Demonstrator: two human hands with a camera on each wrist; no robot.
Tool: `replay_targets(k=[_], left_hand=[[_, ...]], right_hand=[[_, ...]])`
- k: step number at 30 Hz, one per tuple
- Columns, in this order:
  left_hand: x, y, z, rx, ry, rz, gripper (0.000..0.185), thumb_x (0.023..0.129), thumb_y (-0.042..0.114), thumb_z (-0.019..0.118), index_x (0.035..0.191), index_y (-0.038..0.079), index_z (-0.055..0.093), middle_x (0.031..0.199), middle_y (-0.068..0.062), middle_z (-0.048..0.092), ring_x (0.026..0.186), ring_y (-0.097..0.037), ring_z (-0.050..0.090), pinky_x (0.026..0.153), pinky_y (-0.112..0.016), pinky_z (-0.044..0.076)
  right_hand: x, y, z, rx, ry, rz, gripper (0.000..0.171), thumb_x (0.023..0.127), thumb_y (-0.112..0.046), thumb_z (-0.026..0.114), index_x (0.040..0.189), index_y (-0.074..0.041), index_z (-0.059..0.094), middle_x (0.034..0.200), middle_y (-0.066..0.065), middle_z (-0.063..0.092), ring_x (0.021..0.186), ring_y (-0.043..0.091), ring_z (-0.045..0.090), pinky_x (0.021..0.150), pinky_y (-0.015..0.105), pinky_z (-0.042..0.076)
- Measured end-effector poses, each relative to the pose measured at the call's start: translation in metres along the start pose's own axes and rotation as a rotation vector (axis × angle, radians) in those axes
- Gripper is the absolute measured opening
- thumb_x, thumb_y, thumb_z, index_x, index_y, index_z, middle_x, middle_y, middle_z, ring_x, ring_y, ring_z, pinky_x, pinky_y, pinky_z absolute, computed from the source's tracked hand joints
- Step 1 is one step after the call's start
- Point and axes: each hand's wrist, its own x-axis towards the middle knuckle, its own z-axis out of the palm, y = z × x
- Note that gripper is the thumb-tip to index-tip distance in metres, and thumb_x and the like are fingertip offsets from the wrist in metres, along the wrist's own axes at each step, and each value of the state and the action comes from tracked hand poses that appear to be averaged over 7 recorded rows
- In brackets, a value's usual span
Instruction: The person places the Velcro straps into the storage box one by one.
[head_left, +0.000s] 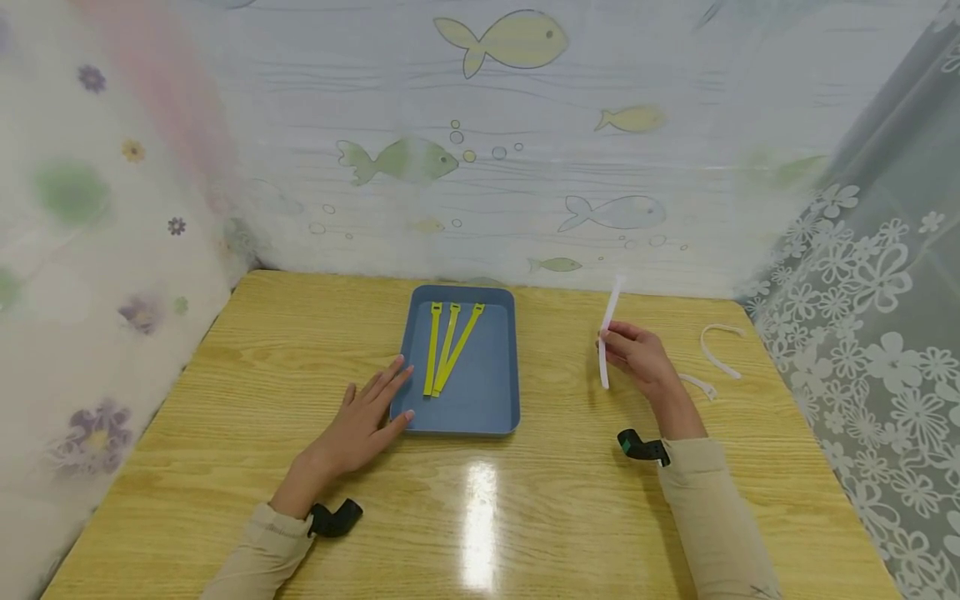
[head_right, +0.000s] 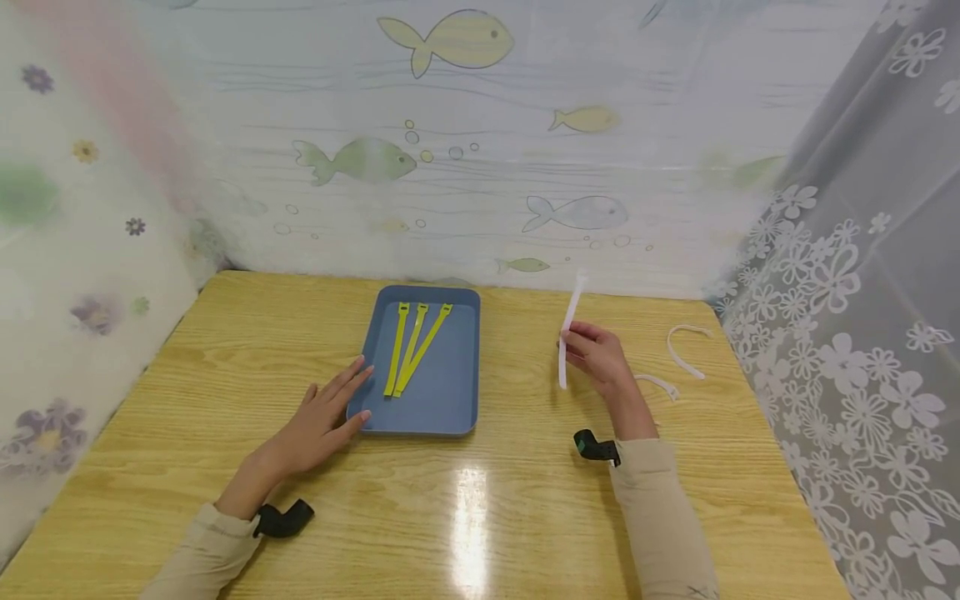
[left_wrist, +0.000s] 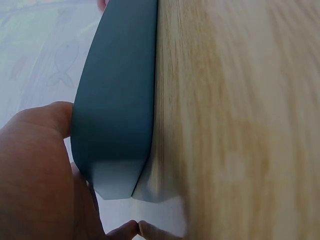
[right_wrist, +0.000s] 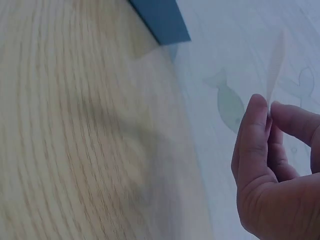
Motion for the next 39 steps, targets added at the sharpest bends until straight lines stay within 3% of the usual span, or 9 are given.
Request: replay_targets(k=[7, 19, 27, 32, 39], left_hand=[[0.0, 0.0, -0.001, -0.005, -0.002, 0.002, 0.068, 0.106, 0.041, 0.052, 0.164, 0.016, 0.025, 0.172, -0.003, 0.012, 0.153, -0.044, 0.021, 0.112, -0.079, 0.004], [0.0, 0.0, 0.0, -0.005, 0.0, 0.005, 0.068, 0.107, 0.041, 0.051, 0.164, 0.017, 0.024, 0.172, -0.004, 0.012, 0.154, -0.042, 0.02, 0.112, -0.078, 0.004], [-0.001, 0.0, -0.001, -0.006, -0.002, 0.004, 0.067, 0.106, 0.041, 0.052, 0.164, 0.017, 0.025, 0.172, -0.004, 0.012, 0.154, -0.042, 0.02, 0.112, -0.079, 0.004], [0.0, 0.0, 0.0, -0.002, -0.001, 0.007, 0.067, 0.107, 0.041, 0.051, 0.164, 0.017, 0.025, 0.172, -0.004, 0.012, 0.153, -0.043, 0.021, 0.112, -0.079, 0.005], [0.0, -0.002, 0.001, 0.005, 0.002, 0.008, 0.067, 0.106, 0.041, 0.052, 0.164, 0.017, 0.025, 0.172, -0.004, 0.012, 0.153, -0.043, 0.021, 0.112, -0.079, 0.005]], right_hand=[[-0.007, -0.001, 0.013, 0.024, -0.018, -0.011, 0.008, 0.103, -0.009, 0.059, 0.111, -0.01, 0.062, 0.091, -0.005, 0.072, 0.089, 0.008, 0.07, 0.075, 0.018, 0.056], [-0.021, -0.001, 0.027, -0.026, -0.061, -0.056, 0.013, 0.104, -0.01, 0.058, 0.117, -0.007, 0.059, 0.094, -0.006, 0.071, 0.09, 0.008, 0.071, 0.08, 0.021, 0.057], [-0.027, 0.006, 0.037, -0.086, -0.056, -0.119, 0.013, 0.106, -0.011, 0.055, 0.117, -0.008, 0.059, 0.096, -0.006, 0.071, 0.085, 0.008, 0.072, 0.08, 0.026, 0.06], [-0.03, 0.009, 0.046, -0.091, -0.055, -0.143, 0.018, 0.105, -0.01, 0.057, 0.12, -0.001, 0.058, 0.096, -0.005, 0.072, 0.083, 0.01, 0.072, 0.08, 0.029, 0.06], [-0.035, 0.014, 0.057, -0.122, -0.019, -0.157, 0.018, 0.105, -0.011, 0.057, 0.12, -0.001, 0.056, 0.095, -0.006, 0.072, 0.083, 0.012, 0.072, 0.088, 0.037, 0.059]])
